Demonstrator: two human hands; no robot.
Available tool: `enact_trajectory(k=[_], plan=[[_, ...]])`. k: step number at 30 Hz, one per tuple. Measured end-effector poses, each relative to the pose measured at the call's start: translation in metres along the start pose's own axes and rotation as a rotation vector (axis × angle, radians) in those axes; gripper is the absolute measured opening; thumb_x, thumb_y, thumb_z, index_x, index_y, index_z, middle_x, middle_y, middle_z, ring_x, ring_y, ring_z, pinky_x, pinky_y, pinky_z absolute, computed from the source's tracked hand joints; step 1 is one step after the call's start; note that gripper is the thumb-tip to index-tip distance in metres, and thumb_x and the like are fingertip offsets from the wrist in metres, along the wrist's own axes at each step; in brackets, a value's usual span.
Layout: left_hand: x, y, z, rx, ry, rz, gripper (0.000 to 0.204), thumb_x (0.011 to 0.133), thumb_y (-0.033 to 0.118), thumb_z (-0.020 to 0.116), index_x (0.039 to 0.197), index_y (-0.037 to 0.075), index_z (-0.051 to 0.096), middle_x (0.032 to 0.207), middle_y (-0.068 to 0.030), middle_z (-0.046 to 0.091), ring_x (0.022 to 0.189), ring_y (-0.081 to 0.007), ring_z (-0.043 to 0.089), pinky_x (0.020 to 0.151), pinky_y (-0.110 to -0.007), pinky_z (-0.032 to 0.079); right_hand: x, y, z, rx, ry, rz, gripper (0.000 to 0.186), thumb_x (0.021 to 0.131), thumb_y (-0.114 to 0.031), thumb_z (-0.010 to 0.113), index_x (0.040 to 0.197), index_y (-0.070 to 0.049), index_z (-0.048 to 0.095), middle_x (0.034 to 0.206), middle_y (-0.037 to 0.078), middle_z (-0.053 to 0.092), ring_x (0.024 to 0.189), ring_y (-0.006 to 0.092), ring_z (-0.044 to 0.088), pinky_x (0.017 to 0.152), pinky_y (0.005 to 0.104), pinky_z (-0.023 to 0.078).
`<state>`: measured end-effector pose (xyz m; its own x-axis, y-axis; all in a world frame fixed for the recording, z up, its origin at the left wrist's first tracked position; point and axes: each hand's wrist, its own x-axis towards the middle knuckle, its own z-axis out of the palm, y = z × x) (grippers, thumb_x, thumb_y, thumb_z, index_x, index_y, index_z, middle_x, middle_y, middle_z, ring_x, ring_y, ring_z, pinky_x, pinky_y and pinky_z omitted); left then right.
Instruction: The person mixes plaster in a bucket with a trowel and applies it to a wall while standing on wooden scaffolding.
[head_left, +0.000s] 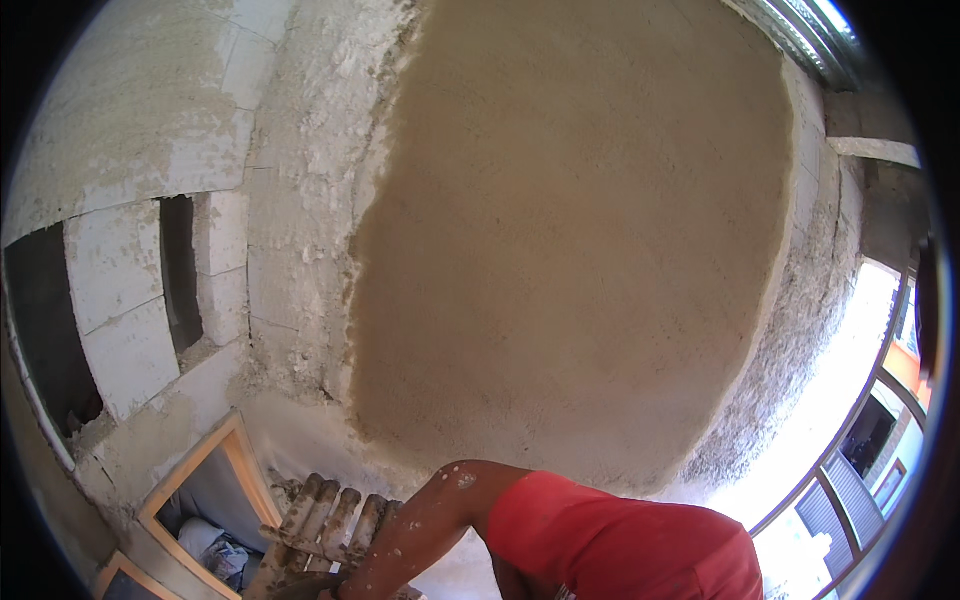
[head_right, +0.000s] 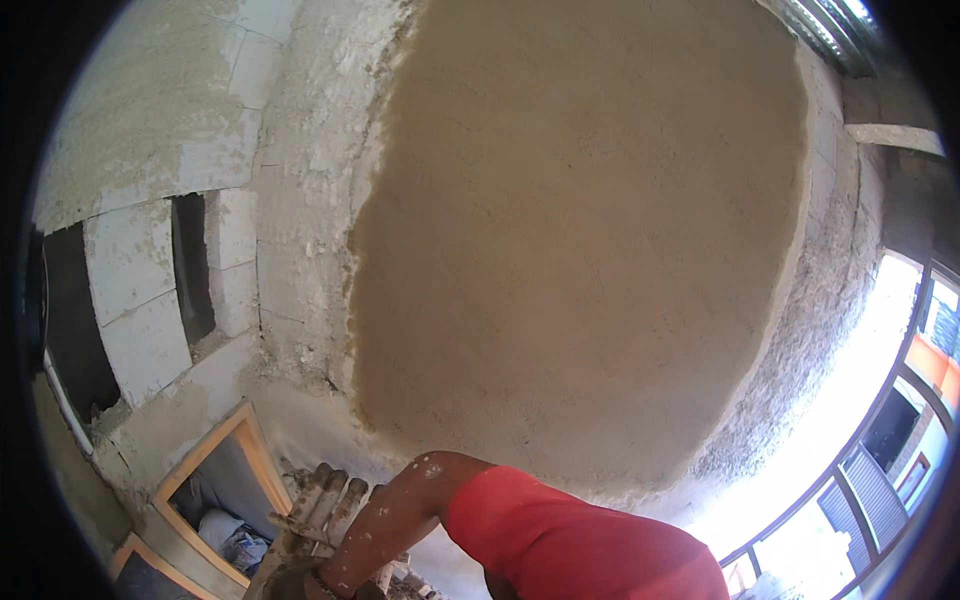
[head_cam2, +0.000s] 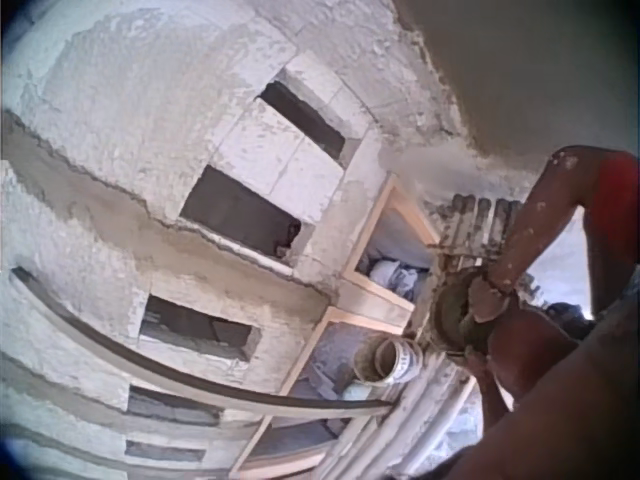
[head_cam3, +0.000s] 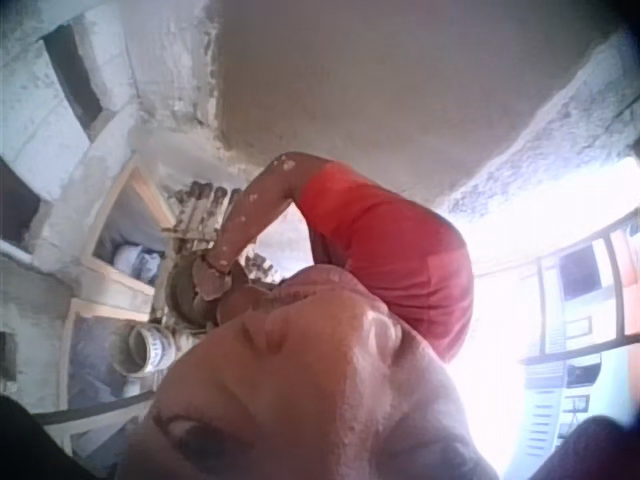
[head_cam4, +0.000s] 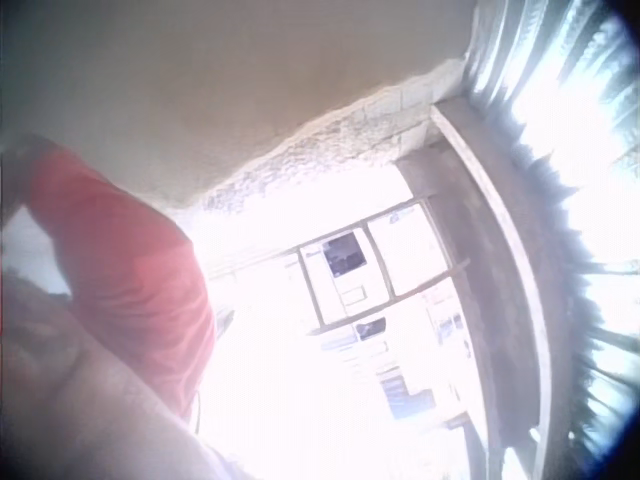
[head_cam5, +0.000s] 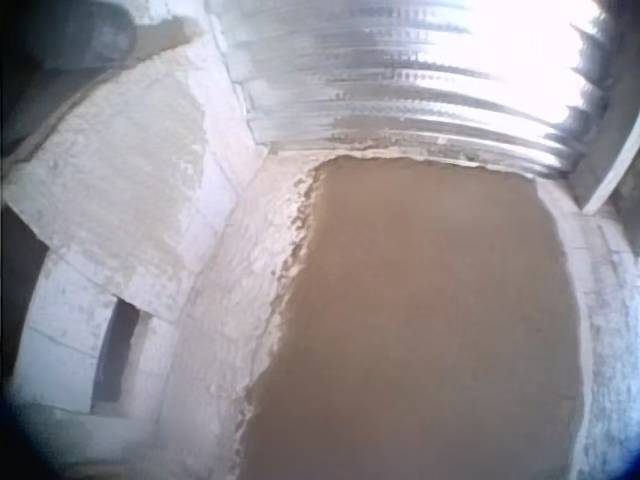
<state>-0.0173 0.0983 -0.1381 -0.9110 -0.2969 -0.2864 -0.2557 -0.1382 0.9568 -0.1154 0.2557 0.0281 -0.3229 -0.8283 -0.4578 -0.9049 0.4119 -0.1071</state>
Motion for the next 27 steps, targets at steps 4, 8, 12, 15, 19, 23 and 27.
enact_trajectory(k=[4, 8, 12, 15, 19, 23, 27], plan=[[0.002, -0.006, -0.002, -0.007, 0.029, 0.003, 0.092, 0.078, 0.011, 0.065, 0.154, -0.001, 0.013, 0.148, -0.0253, 0.033, 0.13, -0.0379, 0.04, 0.106, -0.047, 0.038, 0.0, 0.005, 0.012, -0.041, -0.016, -0.023, 0.024, 0.075, -0.019, 0.065, 0.09, -0.005, 0.076, 0.093, 0.016, 0.074, 0.094, 0.0307, 0.071, 0.078, 0.0411, 0.058], [0.001, -0.014, -0.01, -0.025, 0.062, 0.004, 0.092, 0.078, 0.012, 0.065, 0.154, -0.001, 0.014, 0.149, -0.0253, 0.032, 0.132, -0.0378, 0.039, 0.109, -0.046, 0.036, -0.001, 0.01, 0.005, -0.091, -0.015, -0.043, 0.024, 0.075, -0.019, 0.065, 0.09, -0.005, 0.076, 0.093, 0.015, 0.074, 0.094, 0.0305, 0.071, 0.078, 0.0413, 0.058], [0.003, -0.021, -0.014, -0.033, 0.074, 0.013, 0.092, 0.078, 0.012, 0.065, 0.154, -0.002, 0.015, 0.151, -0.0253, 0.03, 0.134, -0.0377, 0.037, 0.111, -0.046, 0.034, -0.019, 0.03, -0.066, -0.197, 0.0, 0.025, 0.024, 0.075, -0.02, 0.065, 0.09, -0.005, 0.076, 0.093, 0.015, 0.074, 0.095, 0.0303, 0.071, 0.078, 0.0415, 0.058], [0.01, -0.041, -0.018, -0.05, 0.103, 0.031, 0.092, 0.078, 0.013, 0.066, 0.154, -0.003, 0.016, 0.151, -0.0254, 0.03, 0.135, -0.0378, 0.037, 0.112, -0.046, 0.033, -0.01, 0.058, -0.106, -0.299, -0.051, 0.127, 0.024, 0.075, -0.02, 0.066, 0.09, -0.005, 0.077, 0.093, 0.015, 0.074, 0.095, 0.0302, 0.071, 0.078, 0.0416, 0.058], [0.019, -0.049, -0.012, 0.13, 0.074, 0.074, 0.094, 0.077, 0.016, 0.068, 0.153, -0.004, 0.017, 0.151, -0.0273, 0.029, 0.135, -0.0382, 0.037, 0.111, -0.045, 0.033, 0.032, 0.081, -0.054, -0.431, -0.311, 0.035, 0.023, 0.075, -0.02, 0.065, 0.089, -0.006, 0.077, 0.093, 0.014, 0.074, 0.094, 0.0303, 0.071, 0.075, 0.0449, 0.058], [0.021, -0.067, -0.01, 0.094, 0.089, 0.095, 0.093, 0.077, 0.021, 0.069, 0.151, -0.005, 0.021, 0.149, -0.0291, 0.032, 0.134, -0.0388, 0.038, 0.112, -0.045, 0.032, 0.045, 0.075, 0.025, -0.374, -0.078, -0.095, 0.019, 0.079, -0.022, 0.064, 0.083, -0.007, 0.074, 0.086, 0.014, 0.072, 0.083, 0.031, 0.07, 0.068, 0.045, 0.058], [0.015, -0.046, -0.007, 0.048, 0.029, 0.104, 0.097, 0.075, 0.026, 0.071, 0.152, -0.005, 0.02, 0.148, -0.0291, 0.033, 0.134, -0.0389, 0.038, 0.112, -0.045, 0.031, 0.003, 0.043, 0.046, -0.32, 0.09, -0.31, 0.023, 0.09, -0.023, 0.057, 0.083, -0.005, 0.068, 0.079, 0.016, 0.066, 0.073, 0.0323, 0.065, 0.066, 0.0428, 0.055]])
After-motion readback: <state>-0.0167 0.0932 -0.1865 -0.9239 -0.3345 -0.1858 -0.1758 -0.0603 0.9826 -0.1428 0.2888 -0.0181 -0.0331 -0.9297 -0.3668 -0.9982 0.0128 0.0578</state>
